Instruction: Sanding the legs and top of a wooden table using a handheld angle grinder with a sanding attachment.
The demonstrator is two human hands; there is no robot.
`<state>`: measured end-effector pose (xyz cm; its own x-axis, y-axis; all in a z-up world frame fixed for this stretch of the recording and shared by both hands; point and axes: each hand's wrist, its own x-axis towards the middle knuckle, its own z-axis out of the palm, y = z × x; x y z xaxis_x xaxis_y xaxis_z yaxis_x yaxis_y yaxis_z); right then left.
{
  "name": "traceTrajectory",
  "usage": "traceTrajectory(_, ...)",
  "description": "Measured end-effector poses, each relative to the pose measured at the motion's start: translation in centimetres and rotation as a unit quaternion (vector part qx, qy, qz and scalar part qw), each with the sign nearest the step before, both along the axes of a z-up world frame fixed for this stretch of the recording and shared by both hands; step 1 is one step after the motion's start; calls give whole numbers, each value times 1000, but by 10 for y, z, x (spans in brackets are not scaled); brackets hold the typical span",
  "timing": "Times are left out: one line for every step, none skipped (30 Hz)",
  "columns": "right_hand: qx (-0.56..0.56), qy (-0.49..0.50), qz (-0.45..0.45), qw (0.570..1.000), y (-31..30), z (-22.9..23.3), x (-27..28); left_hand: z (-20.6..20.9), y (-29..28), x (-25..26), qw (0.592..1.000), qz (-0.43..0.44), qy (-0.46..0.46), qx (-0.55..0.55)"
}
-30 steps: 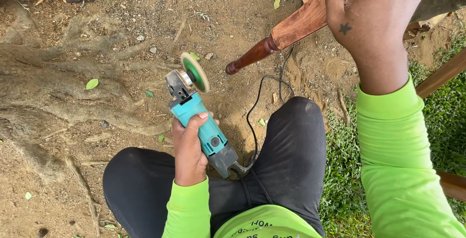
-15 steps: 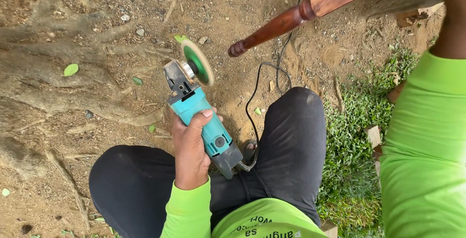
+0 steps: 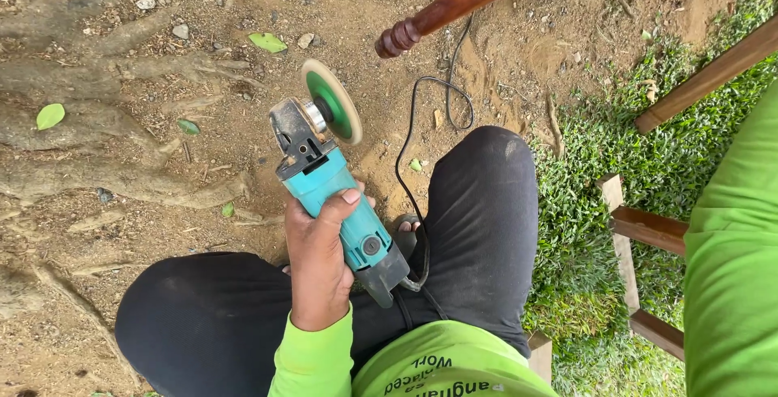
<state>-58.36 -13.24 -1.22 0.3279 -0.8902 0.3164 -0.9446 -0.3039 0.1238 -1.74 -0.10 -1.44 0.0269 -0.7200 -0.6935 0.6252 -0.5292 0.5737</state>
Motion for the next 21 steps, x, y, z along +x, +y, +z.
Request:
traceTrajectory(3,-8,1,1000,17,-28,-6,0,0,-1,1000,-2,0,-4)
traceTrajectory(5,-15,3,1000,20,-32,-8,0,-2,-2,1000,-4,-1,-3)
traceTrajectory(7,-21,4,1000,24,-36,-10,1,-3,-3,1000,-5,-8,5)
traceTrajectory(8,-28,5,1000,28,-39,-11,1,-5,-4,1000,-7,-14,12)
traceTrajectory(9,-34,6,999,32,-40,-12,3,-6,-5,1000,-9,-14,12)
traceTrajectory(10,-41,8,999,35,-42,-13,5,-7,-6,1000,-6,-15,11)
traceTrajectory(11,-48,10,999,38,-44,-13,7,-7,-7,1000,-3,-17,10)
traceTrajectory(12,-55,10,998,41,-45,-12,7,-8,-7,1000,-6,-18,10)
traceTrajectory(13,-62,11,998,45,-46,-10,7,-8,-6,1000,-5,-21,8)
traceTrajectory(12,-67,11,998,48,-45,-11,7,-9,-7,1000,-4,-24,5)
traceTrajectory(12,-73,12,997,51,-44,-11,7,-10,-7,1000,-7,-23,4)
traceTrajectory(12,-78,12,997,54,-42,-11,8,-10,-7,1000,-4,-19,2)
traceTrajectory(12,-82,12,996,57,-40,-11,8,-11,-7,1000,-2,-15,0)
traceTrajectory(11,-88,13,996,58,-39,-10,11,-12,-7,1000,-4,-14,-1)
traceTrajectory(10,-93,14,995,60,-39,-9,13,-14,-8,1000,-3,-17,1)
traceTrajectory(10,-99,16,995,61,-38,-7,16,-15,-7,1000,-1,-20,4)
traceTrajectory(10,-105,17,994,62,-38,-5,16,-16,-7,1000,-3,-20,3)
traceTrajectory(9,-111,19,994,63,-38,-4,17,-17,-7,1000,-4,-23,-7)
traceTrajectory(9,-116,22,993,63,-37,-2,18,-17,-7,1000,-6,-26,-16)
traceTrajectory(8,-122,24,992,64,-36,1,19,-17,-7,999,-7,-26,-17)
traceTrajectory(8,-128,26,991,64,-35,4,20,-18,-7,1000,-2,-18,-23)
